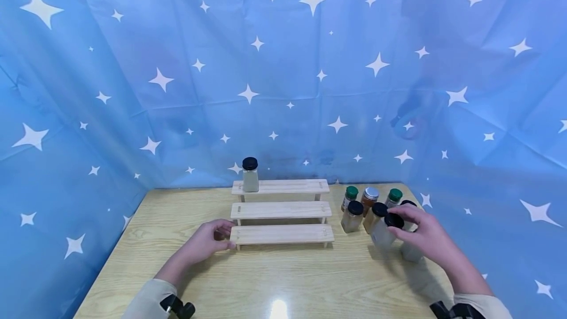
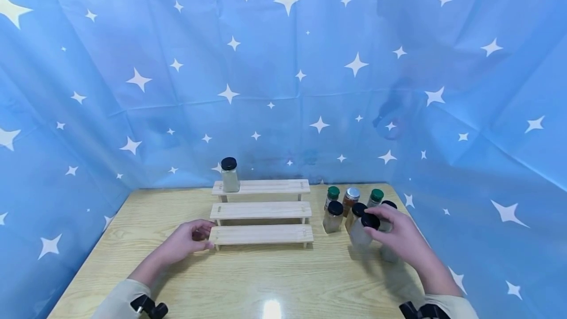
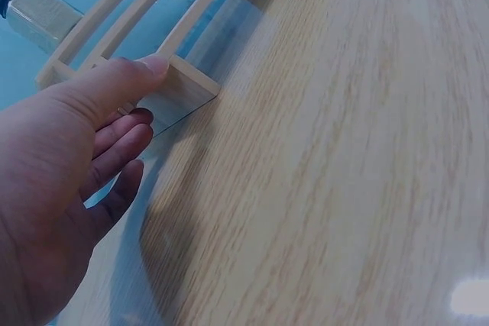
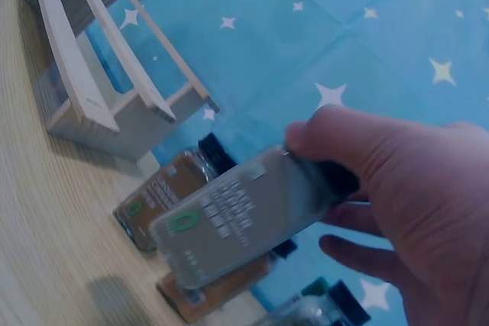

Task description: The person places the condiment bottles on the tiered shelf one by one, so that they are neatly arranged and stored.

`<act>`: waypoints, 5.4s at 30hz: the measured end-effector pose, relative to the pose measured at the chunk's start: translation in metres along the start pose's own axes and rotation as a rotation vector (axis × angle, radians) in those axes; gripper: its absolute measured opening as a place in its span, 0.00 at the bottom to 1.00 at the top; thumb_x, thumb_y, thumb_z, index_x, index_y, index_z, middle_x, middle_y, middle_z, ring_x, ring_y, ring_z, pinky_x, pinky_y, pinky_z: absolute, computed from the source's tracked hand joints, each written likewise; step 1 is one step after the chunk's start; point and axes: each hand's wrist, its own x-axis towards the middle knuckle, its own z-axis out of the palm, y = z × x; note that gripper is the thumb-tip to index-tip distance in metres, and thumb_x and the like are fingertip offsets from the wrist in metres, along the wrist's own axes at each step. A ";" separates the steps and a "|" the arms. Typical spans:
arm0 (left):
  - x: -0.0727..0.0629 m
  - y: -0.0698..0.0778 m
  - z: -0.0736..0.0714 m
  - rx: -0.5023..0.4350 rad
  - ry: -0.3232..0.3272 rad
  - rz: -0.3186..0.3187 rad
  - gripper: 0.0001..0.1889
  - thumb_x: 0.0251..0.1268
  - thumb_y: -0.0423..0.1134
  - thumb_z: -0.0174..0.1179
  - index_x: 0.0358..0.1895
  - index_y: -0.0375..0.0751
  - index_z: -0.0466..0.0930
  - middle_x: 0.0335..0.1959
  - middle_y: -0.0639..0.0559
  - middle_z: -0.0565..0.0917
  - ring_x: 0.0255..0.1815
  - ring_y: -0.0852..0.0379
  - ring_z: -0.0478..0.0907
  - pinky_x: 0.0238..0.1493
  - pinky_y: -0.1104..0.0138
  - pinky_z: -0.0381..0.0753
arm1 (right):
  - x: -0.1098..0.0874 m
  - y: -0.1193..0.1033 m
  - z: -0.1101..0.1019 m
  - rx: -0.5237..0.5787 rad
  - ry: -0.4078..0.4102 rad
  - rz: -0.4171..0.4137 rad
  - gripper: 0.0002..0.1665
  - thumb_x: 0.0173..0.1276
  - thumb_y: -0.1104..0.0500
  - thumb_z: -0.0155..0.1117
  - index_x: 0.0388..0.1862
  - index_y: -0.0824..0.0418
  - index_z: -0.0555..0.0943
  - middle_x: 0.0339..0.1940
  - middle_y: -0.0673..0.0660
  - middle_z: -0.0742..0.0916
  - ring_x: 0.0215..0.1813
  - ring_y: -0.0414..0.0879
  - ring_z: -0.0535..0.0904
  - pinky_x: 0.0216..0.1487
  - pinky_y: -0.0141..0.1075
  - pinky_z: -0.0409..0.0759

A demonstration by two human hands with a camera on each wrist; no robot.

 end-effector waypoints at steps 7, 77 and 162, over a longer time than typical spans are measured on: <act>0.000 0.000 0.000 0.001 -0.004 0.008 0.29 0.65 0.43 0.82 0.66 0.38 0.85 0.51 0.54 0.90 0.53 0.54 0.86 0.59 0.57 0.85 | 0.013 -0.010 0.006 0.094 0.145 -0.118 0.26 0.67 0.68 0.83 0.64 0.61 0.88 0.56 0.55 0.88 0.56 0.27 0.80 0.58 0.15 0.75; -0.001 -0.001 -0.001 -0.010 0.003 0.010 0.27 0.64 0.43 0.83 0.65 0.40 0.86 0.50 0.55 0.90 0.53 0.54 0.85 0.59 0.56 0.84 | 0.190 -0.141 0.078 0.361 -0.034 -0.199 0.21 0.73 0.53 0.82 0.62 0.55 0.89 0.53 0.52 0.86 0.55 0.50 0.85 0.61 0.54 0.86; -0.002 -0.003 -0.001 -0.019 -0.002 0.019 0.29 0.65 0.45 0.82 0.67 0.42 0.85 0.51 0.56 0.89 0.53 0.54 0.85 0.59 0.61 0.84 | 0.225 -0.148 0.150 0.479 -0.104 -0.098 0.34 0.73 0.59 0.82 0.75 0.58 0.81 0.65 0.57 0.82 0.64 0.57 0.83 0.66 0.49 0.85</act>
